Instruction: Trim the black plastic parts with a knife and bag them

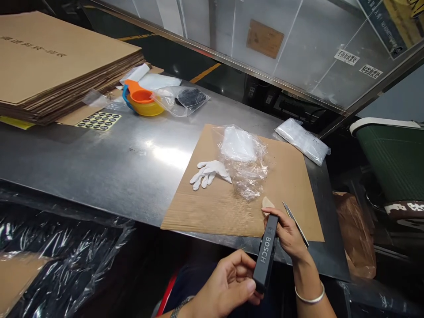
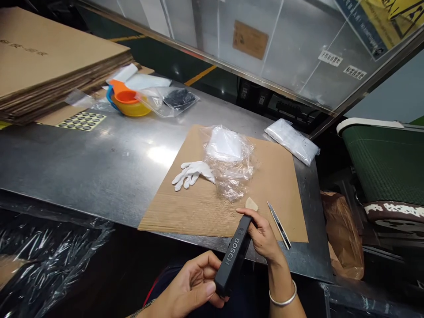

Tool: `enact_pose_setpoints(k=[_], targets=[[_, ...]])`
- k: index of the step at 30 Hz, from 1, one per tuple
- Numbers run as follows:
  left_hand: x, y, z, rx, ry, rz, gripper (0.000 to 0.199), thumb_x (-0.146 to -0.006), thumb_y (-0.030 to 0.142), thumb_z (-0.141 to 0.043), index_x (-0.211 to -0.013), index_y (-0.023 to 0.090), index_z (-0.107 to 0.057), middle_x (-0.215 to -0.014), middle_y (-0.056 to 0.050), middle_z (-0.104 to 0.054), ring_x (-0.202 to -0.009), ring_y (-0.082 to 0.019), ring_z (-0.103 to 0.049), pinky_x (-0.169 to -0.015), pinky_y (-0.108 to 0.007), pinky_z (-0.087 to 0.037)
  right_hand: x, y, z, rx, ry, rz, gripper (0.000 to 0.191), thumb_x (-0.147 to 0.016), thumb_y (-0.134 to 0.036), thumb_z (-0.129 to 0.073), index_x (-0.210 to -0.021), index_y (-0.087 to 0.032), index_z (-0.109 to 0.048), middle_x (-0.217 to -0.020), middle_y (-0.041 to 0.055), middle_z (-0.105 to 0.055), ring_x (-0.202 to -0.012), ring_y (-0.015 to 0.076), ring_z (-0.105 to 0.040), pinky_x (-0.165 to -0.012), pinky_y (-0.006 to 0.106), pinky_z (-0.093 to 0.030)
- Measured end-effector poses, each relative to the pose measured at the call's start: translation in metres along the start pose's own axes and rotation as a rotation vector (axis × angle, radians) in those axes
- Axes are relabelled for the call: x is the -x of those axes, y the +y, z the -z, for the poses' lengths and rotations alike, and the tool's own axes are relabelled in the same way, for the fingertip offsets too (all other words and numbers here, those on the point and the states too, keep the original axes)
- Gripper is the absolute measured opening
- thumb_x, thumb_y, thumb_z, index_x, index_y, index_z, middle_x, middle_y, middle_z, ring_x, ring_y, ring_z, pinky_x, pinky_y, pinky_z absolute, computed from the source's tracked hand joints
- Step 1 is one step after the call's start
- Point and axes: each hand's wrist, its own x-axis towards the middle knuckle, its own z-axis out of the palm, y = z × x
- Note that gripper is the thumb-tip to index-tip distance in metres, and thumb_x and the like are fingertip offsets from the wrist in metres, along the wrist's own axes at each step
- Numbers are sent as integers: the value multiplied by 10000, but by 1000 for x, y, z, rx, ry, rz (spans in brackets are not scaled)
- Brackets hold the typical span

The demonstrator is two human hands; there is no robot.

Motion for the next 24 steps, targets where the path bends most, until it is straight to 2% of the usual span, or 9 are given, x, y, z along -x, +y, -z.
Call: enact_pose_setpoints(k=[7, 11, 15, 18, 24], targets=[[0, -4, 2, 11, -28, 28, 406, -700, 436, -690, -912, 149, -498, -809, -59, -622, -762, -159, -594, -729, -348, -462, -5, -5, -2, -65, -35, 13, 342, -857, -441, -514, -1116, -242, -616, -774, 25, -565, -681, 148, -507, -613, 265, -429], [1, -3, 3, -2, 14, 34, 401, -686, 417, -704, -899, 157, -484, -805, -36, -579, -742, -129, -535, -743, -338, -444, -8, -7, -4, -135, -74, 40, 289, -862, -416, -521, -1100, -284, -619, -743, 3, -529, -651, 129, -475, -585, 248, -412], [2, -6, 6, -92, 74, 9, 420, -675, 412, -709, -928, 163, -484, -818, -30, -545, -745, -120, -490, -679, -276, -414, -9, -3, -6, -210, -87, 48, 273, -862, -410, -524, -1090, -296, -619, -780, 11, -534, -638, 123, -477, -552, 242, -403], [4, -6, 7, -177, 99, 15, 420, -684, 422, -693, -935, 156, -489, -851, -47, -547, -727, -111, -488, -629, -243, -390, -10, 3, -8, -262, -74, 41, 251, -851, -388, -549, -1079, -310, -619, -825, 12, -542, -642, 115, -479, -542, 232, -393], [6, -1, 6, -237, 126, 22, 388, -677, 396, -699, -900, 156, -490, -839, -27, -530, -665, -92, -493, -639, -244, -420, -10, 7, -16, -348, -59, 7, 230, -830, -390, -571, -1034, -299, -622, -847, 16, -556, -608, 104, -467, -517, 224, -390]])
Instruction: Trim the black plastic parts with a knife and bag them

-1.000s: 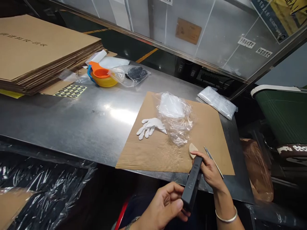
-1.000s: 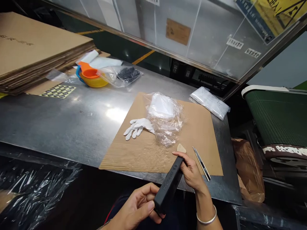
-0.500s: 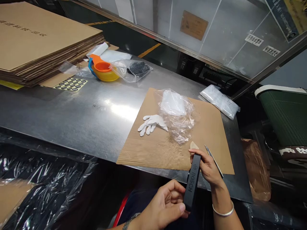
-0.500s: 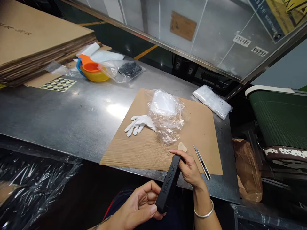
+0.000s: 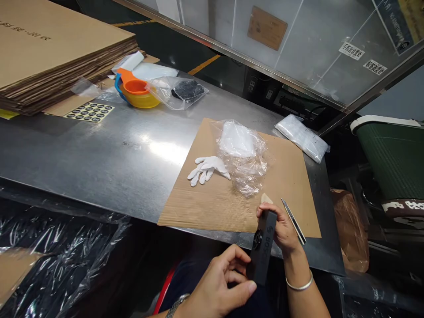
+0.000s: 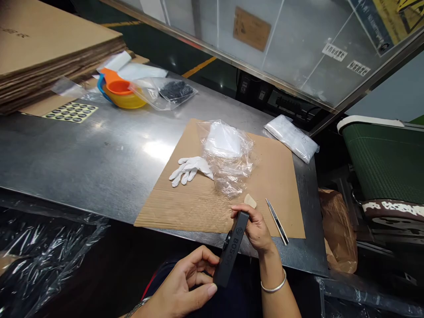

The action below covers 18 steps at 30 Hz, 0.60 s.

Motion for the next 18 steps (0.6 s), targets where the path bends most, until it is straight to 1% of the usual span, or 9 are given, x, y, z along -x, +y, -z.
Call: enact_pose_setpoints(k=[4, 12, 18], targets=[[-1, 5, -1, -3, 30, 0, 335, -688, 339, -696, -892, 163, -498, -837, -20, -532, -674, -96, -503, -653, -247, -436, -1, -1, -3, -33, 18, -13, 236, -801, -405, -599, -1003, -285, -625, -829, 21, -563, -645, 122, -489, -552, 242, -420], [2, 4, -3, -55, 52, -44, 289, -697, 279, -686, -904, 168, -518, -842, -23, -528, -731, -125, -504, -688, -267, -464, -2, -1, -6, -107, 31, 1, 191, -775, -360, -638, -950, -284, -641, -830, 15, -572, -668, 125, -492, -563, 238, -404], [1, 5, -2, -105, 49, -76, 301, -700, 291, -684, -926, 174, -524, -852, -33, -547, -777, -152, -521, -710, -288, -476, -4, 0, -8, -154, 28, 38, 153, -780, -356, -640, -923, -303, -653, -829, 3, -582, -747, 137, -515, -675, 270, -413]])
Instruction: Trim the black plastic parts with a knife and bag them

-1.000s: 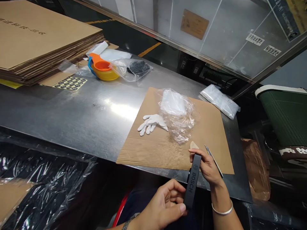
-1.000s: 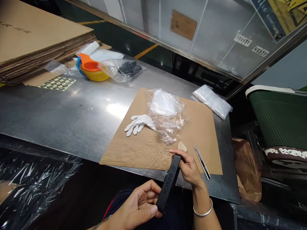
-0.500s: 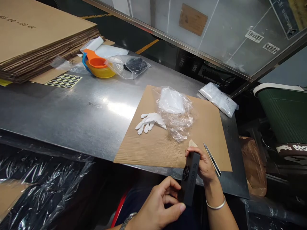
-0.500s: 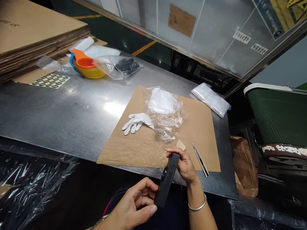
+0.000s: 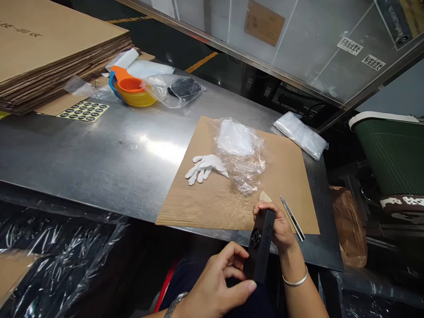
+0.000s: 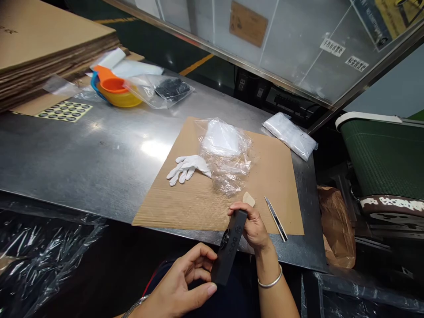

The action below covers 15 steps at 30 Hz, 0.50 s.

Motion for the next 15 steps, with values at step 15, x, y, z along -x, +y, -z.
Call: enact_pose_setpoints(k=[15], targets=[[-1, 2, 1, 3, -2, 20, 305, -703, 316, -673, -910, 166, -508, -833, -32, -537, -756, -138, -500, -690, -281, -455, -2, 2, -4, -50, -1, -37, 155, -775, -341, -651, -926, -305, -660, -829, -2, -577, -680, 109, -496, -591, 222, -400]])
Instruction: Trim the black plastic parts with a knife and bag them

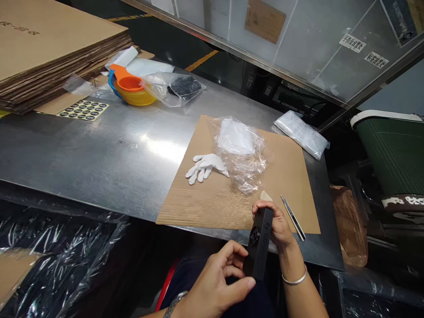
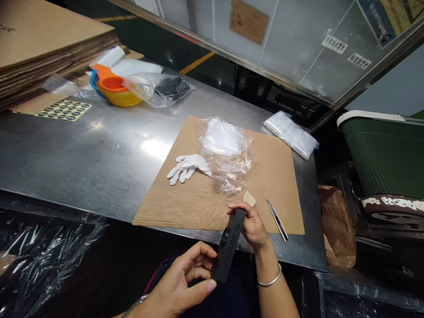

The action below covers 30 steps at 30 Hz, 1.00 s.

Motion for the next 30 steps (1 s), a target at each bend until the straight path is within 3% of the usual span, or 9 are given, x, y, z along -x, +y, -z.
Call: enact_pose_setpoints(k=[6, 22, 30], targets=[[-2, -8, 2, 119, -41, 45, 359, -717, 393, -663, -919, 164, -474, -835, -33, -537, -756, -126, -484, -693, -281, -422, 1, 6, 3, 68, 15, -49, 189, -808, -362, -610, -973, -277, -650, -781, 0, -537, -601, 95, -435, -498, 195, -356], [-4, -3, 6, 321, -77, 99, 345, -705, 394, -689, -876, 161, -501, -806, -20, -564, -764, -140, -543, -754, -336, -464, -4, 7, 4, 296, -3, -57, 262, -848, -452, -526, -1012, -275, -629, -723, -17, -470, -632, 110, -415, -548, 207, -370], [-13, -12, 6, 355, 63, 124, 341, -739, 476, -626, -740, 158, -504, -654, 11, -518, -630, -123, -530, -662, -332, -515, -7, 2, 3, 533, -16, -44, 304, -869, -452, -477, -1030, -243, -627, -917, 22, -599, -802, 147, -540, -701, 241, -430]])
